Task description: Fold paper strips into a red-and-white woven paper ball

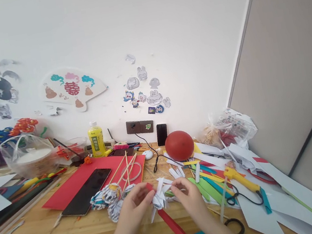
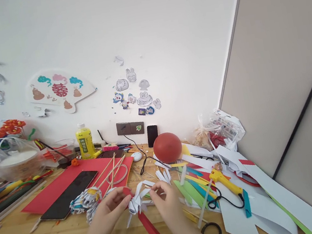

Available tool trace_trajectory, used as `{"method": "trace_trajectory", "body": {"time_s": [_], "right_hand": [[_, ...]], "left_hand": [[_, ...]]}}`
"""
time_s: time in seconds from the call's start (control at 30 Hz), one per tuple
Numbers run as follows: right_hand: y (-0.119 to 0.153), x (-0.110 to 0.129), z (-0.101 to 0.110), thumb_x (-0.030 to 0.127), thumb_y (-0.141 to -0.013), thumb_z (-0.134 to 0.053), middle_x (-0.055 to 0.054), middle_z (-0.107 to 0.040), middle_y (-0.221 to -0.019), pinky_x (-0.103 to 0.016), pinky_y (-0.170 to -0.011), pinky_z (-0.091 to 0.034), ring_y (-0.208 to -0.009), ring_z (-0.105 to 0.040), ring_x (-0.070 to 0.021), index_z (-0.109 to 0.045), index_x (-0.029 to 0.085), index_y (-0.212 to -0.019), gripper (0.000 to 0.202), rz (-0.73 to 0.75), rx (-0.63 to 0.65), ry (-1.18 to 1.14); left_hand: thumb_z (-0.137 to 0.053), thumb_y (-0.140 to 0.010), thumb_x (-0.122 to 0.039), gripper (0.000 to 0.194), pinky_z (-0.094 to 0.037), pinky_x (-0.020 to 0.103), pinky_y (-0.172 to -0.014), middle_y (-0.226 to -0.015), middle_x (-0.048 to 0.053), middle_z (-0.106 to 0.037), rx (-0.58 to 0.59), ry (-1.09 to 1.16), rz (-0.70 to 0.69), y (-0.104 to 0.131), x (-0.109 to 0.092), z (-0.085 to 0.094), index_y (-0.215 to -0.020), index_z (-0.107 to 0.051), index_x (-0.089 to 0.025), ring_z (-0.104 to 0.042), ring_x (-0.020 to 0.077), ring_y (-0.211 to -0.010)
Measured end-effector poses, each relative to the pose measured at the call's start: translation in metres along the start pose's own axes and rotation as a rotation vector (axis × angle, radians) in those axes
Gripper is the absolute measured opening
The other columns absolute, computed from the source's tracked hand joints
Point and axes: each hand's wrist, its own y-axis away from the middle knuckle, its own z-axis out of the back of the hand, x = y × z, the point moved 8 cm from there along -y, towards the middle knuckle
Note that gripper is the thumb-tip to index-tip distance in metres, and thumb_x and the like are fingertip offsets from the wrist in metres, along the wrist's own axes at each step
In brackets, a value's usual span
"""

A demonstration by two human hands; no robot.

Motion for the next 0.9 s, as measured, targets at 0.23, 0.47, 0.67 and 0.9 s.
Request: {"method": "trace_trajectory", "body": {"time_s": [0.23,0.47,0.67,0.9], "right_hand": [[0.015,0.038,-0.019,0.02,-0.077,-0.06,-0.005,-0.065,-0.094,-0.03,-0.078,-0.047,-0.089,-0.059,-0.0196,-0.067,0.022,-0.094,0.019,0.313,0.266,0.186],[0.015,0.017,-0.021,0.011,-0.07,-0.064,-0.003,-0.066,-0.077,-0.03,-0.069,-0.049,-0.073,-0.062,-0.0189,-0.068,0.02,-0.086,0.019,0.192,0.142,0.199],[0.025,0.021,-0.019,0.015,-0.073,-0.063,-0.005,-0.067,-0.086,-0.032,-0.072,-0.049,-0.084,-0.061,-0.0213,-0.069,0.021,-0.083,0.013,0.296,-0.014,0.21],[0.035,0.029,-0.018,0.012,-0.076,-0.059,-0.004,-0.068,-0.084,-0.031,-0.073,-0.049,-0.082,-0.061,-0.0198,-0.065,0.021,-0.084,0.013,0.408,-0.1,0.225]], "left_hand": [[-0.061,-0.071,-0.031,0.014,-0.047,0.026,-0.062,-0.068,0.002,-0.068,0.208,-0.398,-0.13,0.01,-0.01,-0.019,-0.076,-0.07,-0.021,-0.06,0.0189,-0.065],[-0.063,-0.068,-0.026,0.011,-0.05,0.03,-0.07,-0.079,0.005,-0.073,0.104,-0.427,-0.162,0.01,-0.007,-0.016,-0.077,-0.071,-0.023,-0.065,0.023,-0.075],[-0.065,-0.064,-0.028,0.013,-0.052,0.034,-0.072,-0.079,0.005,-0.075,-0.122,-0.43,-0.233,0.019,-0.007,-0.003,-0.075,-0.072,-0.025,-0.067,0.0251,-0.072],[-0.063,-0.069,-0.026,0.01,-0.05,0.034,-0.078,-0.08,0.005,-0.075,-0.224,-0.49,-0.43,0.031,-0.019,-0.003,-0.076,-0.07,-0.025,-0.067,0.0252,-0.077]]}}
